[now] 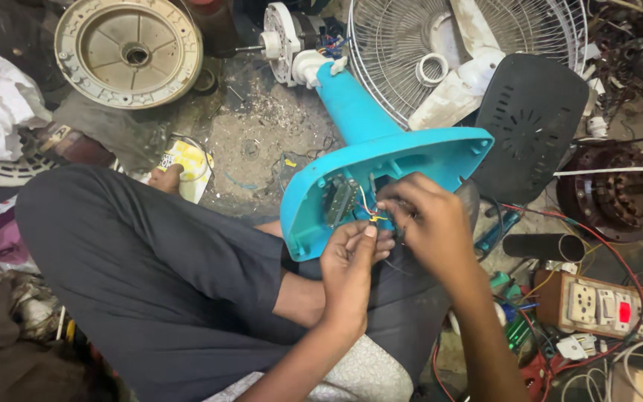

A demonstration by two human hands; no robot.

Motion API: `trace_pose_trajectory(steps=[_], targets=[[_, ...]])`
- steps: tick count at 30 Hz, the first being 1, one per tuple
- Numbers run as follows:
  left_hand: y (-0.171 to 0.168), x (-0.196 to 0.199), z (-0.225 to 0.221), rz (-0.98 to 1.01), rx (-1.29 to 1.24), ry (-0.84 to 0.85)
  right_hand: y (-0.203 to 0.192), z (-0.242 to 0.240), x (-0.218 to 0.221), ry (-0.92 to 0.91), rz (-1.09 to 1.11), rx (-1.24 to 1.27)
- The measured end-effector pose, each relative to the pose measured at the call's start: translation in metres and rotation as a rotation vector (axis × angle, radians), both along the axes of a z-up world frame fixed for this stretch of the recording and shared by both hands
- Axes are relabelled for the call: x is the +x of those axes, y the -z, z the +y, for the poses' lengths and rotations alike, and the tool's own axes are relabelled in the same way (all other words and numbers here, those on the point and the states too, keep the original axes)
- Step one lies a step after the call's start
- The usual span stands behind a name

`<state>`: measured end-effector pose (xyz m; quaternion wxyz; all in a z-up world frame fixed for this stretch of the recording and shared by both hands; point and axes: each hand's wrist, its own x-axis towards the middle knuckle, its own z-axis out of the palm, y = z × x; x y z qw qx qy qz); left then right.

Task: The person disassembles a blue LG pedestal fan, removes the motor and blades, opens the base cover, and works on the internal wiring. They use a screwdriver to remove screws and manipulate wires inside the base.

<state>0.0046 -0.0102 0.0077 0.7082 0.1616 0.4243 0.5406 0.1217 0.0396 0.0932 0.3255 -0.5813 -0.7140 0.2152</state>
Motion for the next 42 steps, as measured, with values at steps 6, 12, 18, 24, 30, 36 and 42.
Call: trace_pose_trajectory(steps=[6,12,18,24,30,36,42], targets=[[0.003,0.0,-0.002,-0.026,-0.011,-0.012,0.005,0.009,0.012,0.01,0.021,-0.059],[0.006,-0.005,-0.001,-0.039,-0.063,-0.046,0.015,-0.003,0.03,0.248,0.338,-0.234],[0.007,-0.01,-0.004,-0.018,-0.145,0.002,0.02,-0.049,0.071,0.415,0.492,-0.134],[0.019,-0.007,-0.015,-0.006,-0.061,0.016,0.027,-0.069,0.095,0.574,0.085,-0.634],[0.022,-0.021,-0.04,0.33,0.182,0.008,0.039,-0.088,0.092,0.195,0.143,-0.451],[-0.018,-0.027,-0.039,0.413,0.35,0.178,0.044,-0.125,0.095,0.192,0.069,-0.558],[-0.047,-0.029,-0.027,0.668,0.637,0.266,0.062,-0.162,0.064,-0.02,-0.044,-0.91]])
